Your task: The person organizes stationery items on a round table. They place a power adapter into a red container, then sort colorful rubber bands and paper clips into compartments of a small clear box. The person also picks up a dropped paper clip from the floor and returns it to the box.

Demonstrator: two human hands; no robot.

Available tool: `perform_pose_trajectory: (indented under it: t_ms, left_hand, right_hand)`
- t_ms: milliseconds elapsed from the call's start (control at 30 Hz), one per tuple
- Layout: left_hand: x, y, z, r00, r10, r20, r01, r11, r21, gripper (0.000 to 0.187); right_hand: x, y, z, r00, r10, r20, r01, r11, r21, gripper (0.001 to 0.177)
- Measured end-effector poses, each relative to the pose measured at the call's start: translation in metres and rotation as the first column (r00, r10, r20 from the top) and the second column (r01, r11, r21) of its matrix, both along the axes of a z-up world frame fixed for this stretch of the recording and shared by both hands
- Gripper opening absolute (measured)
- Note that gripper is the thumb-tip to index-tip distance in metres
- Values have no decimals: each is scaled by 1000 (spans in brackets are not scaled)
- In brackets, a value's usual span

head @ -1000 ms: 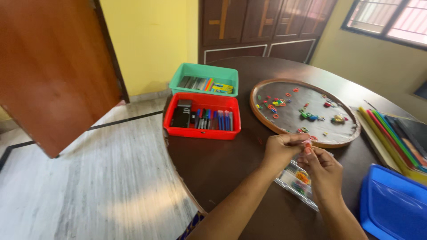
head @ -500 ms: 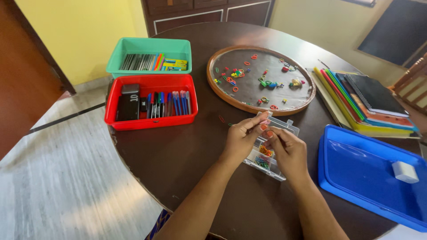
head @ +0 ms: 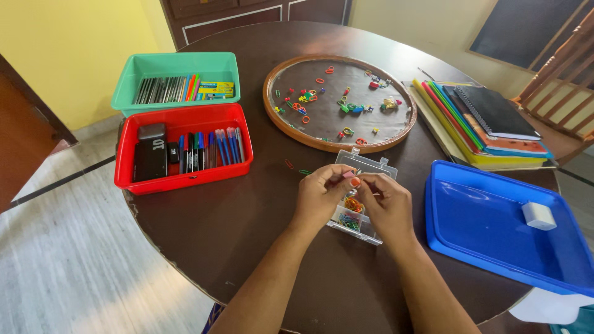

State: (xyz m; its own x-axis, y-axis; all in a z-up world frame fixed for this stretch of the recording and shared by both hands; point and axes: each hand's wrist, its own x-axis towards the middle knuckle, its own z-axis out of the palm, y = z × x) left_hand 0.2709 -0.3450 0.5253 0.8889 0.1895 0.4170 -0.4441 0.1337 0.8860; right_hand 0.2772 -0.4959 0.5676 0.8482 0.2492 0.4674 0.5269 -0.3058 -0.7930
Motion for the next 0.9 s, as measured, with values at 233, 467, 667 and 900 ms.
perform_pose_trajectory:
  t_ms: [233, 467, 667, 900]
  left_hand:
    - [7, 8, -14, 971, -210, -117, 189, 967, -169, 24]
    - [12, 6, -16, 999, 49, 19, -50, 998, 31, 23]
    - [-11, 4, 9, 971, 229, 71, -239, 922, 304, 26]
    - [-25, 7, 35, 910, 394, 130, -379, 662, 647, 43]
  right_hand:
    - [7, -7, -2, 998, 59, 8, -59, 997, 48, 32]
    - [8, -5, -11, 999, -4, -32, 5, 1000, 23, 14]
    - [0, -10, 4, 989, -125, -80, 122, 992, -43, 11]
    - [-7, -81, 51, 756, -640, 140, 600, 591, -539, 24]
